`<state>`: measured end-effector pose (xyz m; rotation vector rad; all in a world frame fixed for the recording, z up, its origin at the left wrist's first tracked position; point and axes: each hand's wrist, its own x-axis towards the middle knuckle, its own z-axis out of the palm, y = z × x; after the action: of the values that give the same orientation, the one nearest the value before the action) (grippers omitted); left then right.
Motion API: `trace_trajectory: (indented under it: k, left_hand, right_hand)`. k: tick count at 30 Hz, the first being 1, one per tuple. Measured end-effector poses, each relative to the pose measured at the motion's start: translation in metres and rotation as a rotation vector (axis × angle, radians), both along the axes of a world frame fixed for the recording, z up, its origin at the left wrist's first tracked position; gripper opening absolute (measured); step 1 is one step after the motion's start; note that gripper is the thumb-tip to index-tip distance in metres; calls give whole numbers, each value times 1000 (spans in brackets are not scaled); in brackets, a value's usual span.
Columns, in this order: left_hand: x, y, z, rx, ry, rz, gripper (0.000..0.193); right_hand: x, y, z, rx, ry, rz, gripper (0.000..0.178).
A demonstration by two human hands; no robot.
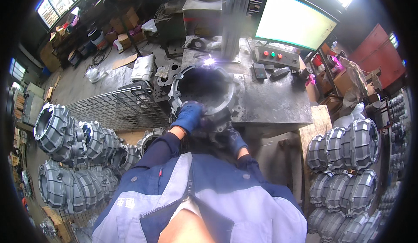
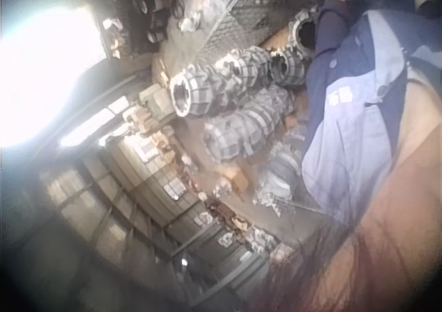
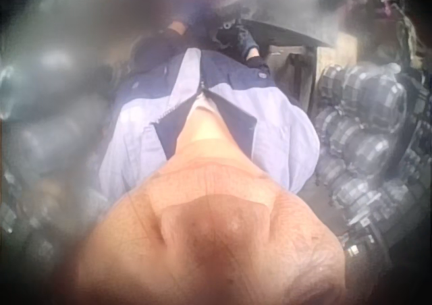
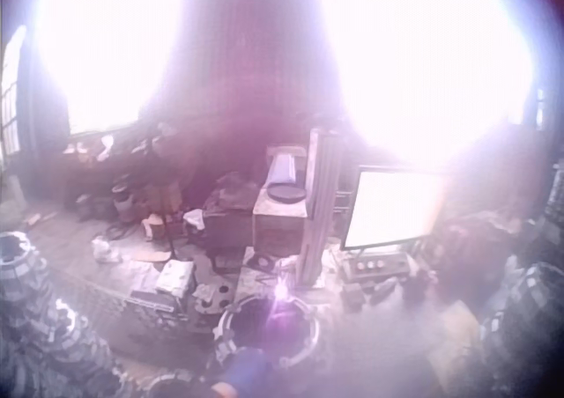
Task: The person repeatedly picks up cylindrical metal parts from a wire basket, wipes the interior and exterior surfaces with gloved hands, and returns them to the basket. The cycle repeats for multiple parts throughout the clip.
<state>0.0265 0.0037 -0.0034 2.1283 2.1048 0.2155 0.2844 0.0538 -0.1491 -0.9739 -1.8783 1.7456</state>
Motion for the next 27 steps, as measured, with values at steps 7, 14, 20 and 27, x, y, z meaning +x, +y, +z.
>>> trace_trajectory:
  k: [7,14,20,27]
  left_hand:
    - [0,-2,7,-13,-11,37,25]
    - [3,-7,15,32,-19,9,24]
    - [4,-5,20,-2,-22,25,25]
    - [5,-10,25,-25,-45,29,27]
  right_hand:
    - [-22,-2,21,713,-476,272,43]
    - [-16,1,28,800,-675,363,45]
    - [-21,5,14,1049,-820,509,38]
    - [-16,-3,45,927,-588,405,39]
